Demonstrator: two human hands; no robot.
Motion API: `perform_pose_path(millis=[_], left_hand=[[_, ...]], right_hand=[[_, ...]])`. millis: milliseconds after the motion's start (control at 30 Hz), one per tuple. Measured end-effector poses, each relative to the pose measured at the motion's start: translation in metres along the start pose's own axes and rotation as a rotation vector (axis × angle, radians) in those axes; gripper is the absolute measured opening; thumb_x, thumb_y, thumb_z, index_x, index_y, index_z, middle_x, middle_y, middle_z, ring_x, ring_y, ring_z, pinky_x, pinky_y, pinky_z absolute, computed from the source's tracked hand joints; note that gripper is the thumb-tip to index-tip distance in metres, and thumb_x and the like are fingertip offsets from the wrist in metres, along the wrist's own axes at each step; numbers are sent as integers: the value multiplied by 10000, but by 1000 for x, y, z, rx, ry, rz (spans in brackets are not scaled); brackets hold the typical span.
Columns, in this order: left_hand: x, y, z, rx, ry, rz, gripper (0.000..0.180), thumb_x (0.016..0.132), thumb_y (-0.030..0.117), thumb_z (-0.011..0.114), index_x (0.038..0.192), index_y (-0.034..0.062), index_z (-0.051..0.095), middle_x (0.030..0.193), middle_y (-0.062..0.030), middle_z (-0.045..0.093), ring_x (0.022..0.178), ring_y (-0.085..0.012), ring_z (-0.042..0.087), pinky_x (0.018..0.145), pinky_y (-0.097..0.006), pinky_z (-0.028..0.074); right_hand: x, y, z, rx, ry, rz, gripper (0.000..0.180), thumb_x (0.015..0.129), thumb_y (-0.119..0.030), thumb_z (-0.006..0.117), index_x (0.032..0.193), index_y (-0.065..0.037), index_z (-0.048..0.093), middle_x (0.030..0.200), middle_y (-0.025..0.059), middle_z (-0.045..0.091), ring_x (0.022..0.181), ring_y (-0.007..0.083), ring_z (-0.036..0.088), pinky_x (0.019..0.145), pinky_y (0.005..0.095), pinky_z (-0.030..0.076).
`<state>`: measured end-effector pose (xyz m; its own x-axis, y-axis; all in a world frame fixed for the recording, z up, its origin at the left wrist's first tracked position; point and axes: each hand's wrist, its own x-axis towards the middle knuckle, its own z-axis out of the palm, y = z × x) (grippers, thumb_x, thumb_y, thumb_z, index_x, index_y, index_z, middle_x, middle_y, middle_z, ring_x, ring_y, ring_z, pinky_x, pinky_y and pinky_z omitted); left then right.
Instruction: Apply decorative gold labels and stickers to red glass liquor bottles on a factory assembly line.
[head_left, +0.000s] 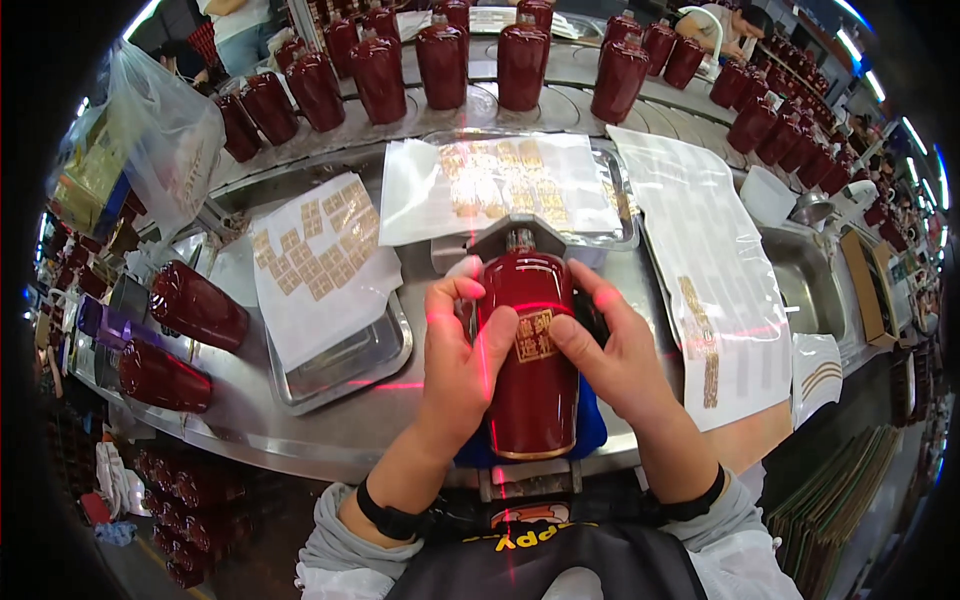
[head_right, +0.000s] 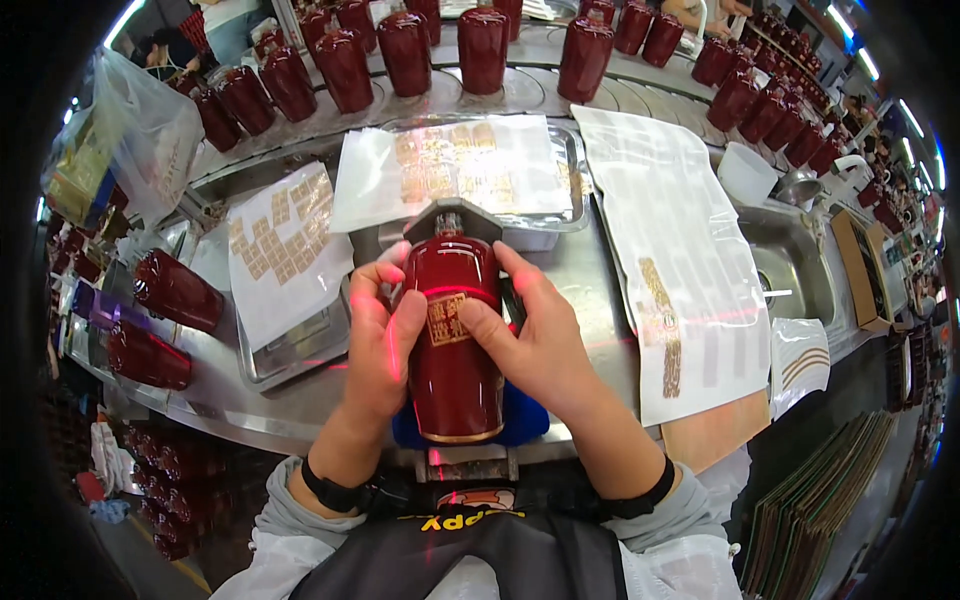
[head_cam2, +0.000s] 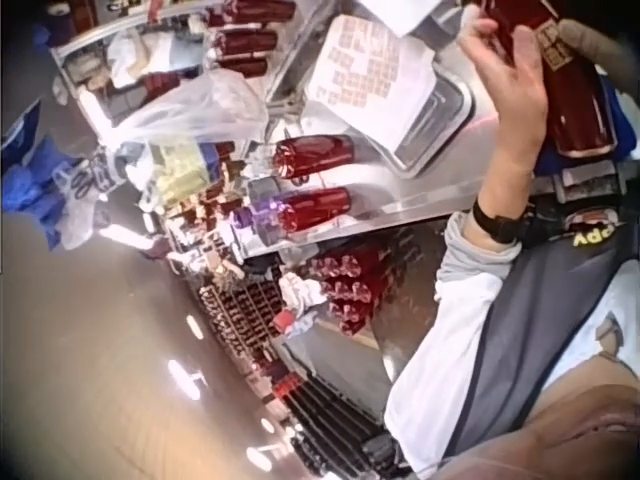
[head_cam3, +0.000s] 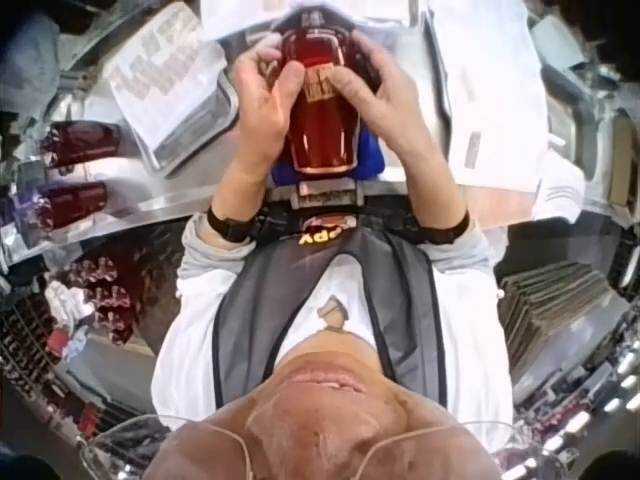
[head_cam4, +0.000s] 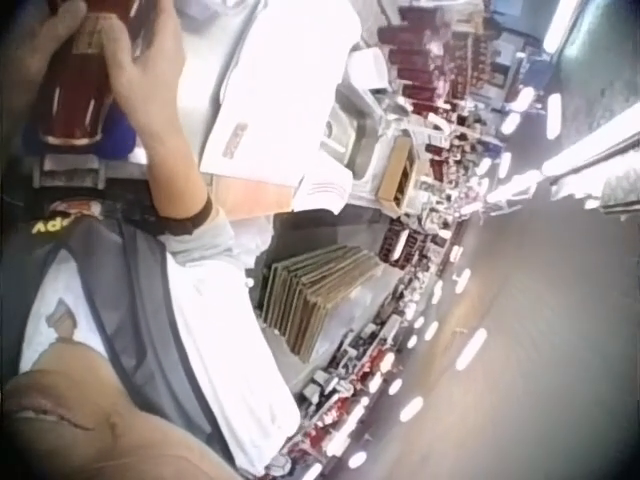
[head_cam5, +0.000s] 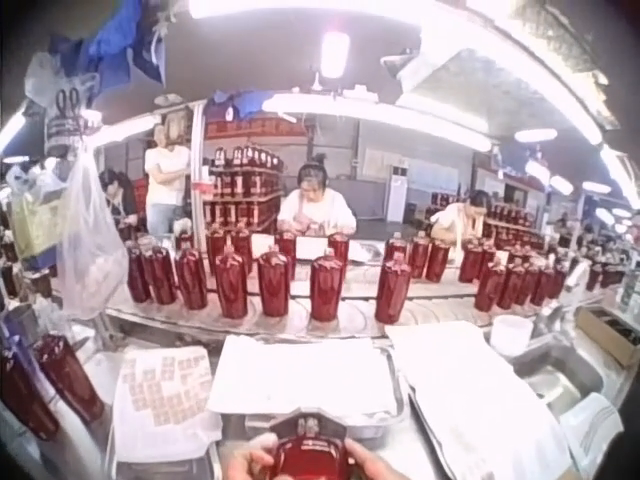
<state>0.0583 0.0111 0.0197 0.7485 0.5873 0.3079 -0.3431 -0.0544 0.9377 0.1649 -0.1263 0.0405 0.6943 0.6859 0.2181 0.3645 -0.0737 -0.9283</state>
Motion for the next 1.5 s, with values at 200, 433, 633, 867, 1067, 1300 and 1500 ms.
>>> perform_pose_path(millis=[200, 433, 633, 867, 1067, 1300, 1500], left_hand=[[-2, 3, 4, -118, -43, -29, 471, 897, 109, 676, 1210, 26, 335, 1425, -230, 327, 1303, -254, 374, 1092, -380, 325], [0, 0, 2, -120, -31, -44, 479, 889, 120, 694, 1198, 29, 339, 1426, -233, 320, 1305, -253, 370, 1101, -386, 309], [1, -2, 3, -111, -20, -37, 475, 900, 137, 689, 1203, 28, 340, 1423, -238, 324, 1309, -263, 366, 1102, -384, 300], [4, 0, 2, -108, -17, -62, 463, 908, 143, 681, 1200, 26, 341, 1413, -239, 328, 1299, -265, 372, 1090, -381, 315], [1, -3, 2, 11, -51, 39, 601, 873, 150, 713, 1279, 5, 294, 1357, -217, 357, 1248, -251, 401, 1070, -380, 345], [1, -3, 5, -149, -58, -24, 588, 887, 140, 702, 1286, 21, 287, 1338, -175, 371, 1220, -213, 425, 1043, -352, 387], [0, 0, 5, -193, -65, -46, 573, 903, 116, 677, 1309, 35, 281, 1305, -152, 422, 1160, -194, 493, 1001, -334, 429]], right_hand=[[-1, -3, -2, -6, -38, 16, 726, 869, -316, 720, 1384, 88, 403, 1329, 262, 515, 1253, 322, 507, 1039, 373, 397], [-1, -1, -2, 34, -38, 43, 745, 869, -338, 718, 1391, 84, 394, 1338, 260, 505, 1262, 323, 498, 1049, 375, 390], [-1, 4, -2, -28, -32, -8, 749, 865, -348, 722, 1388, 80, 399, 1334, 256, 509, 1257, 325, 501, 1044, 381, 396], [0, 2, 0, 20, -29, 16, 747, 868, -353, 717, 1377, 94, 403, 1331, 256, 511, 1254, 324, 504, 1046, 381, 393], [0, 5, 1, 49, -25, 40, 769, 857, -352, 723, 1378, 109, 394, 1327, 262, 513, 1249, 314, 508, 1042, 373, 396], [2, 9, 3, 94, -16, 46, 774, 850, -347, 728, 1373, 116, 394, 1310, 263, 522, 1238, 318, 517, 1034, 372, 405], [0, 8, 2, 119, -43, 29, 786, 863, -364, 721, 1379, 121, 380, 1335, 263, 502, 1252, 317, 503, 1051, 376, 387]])
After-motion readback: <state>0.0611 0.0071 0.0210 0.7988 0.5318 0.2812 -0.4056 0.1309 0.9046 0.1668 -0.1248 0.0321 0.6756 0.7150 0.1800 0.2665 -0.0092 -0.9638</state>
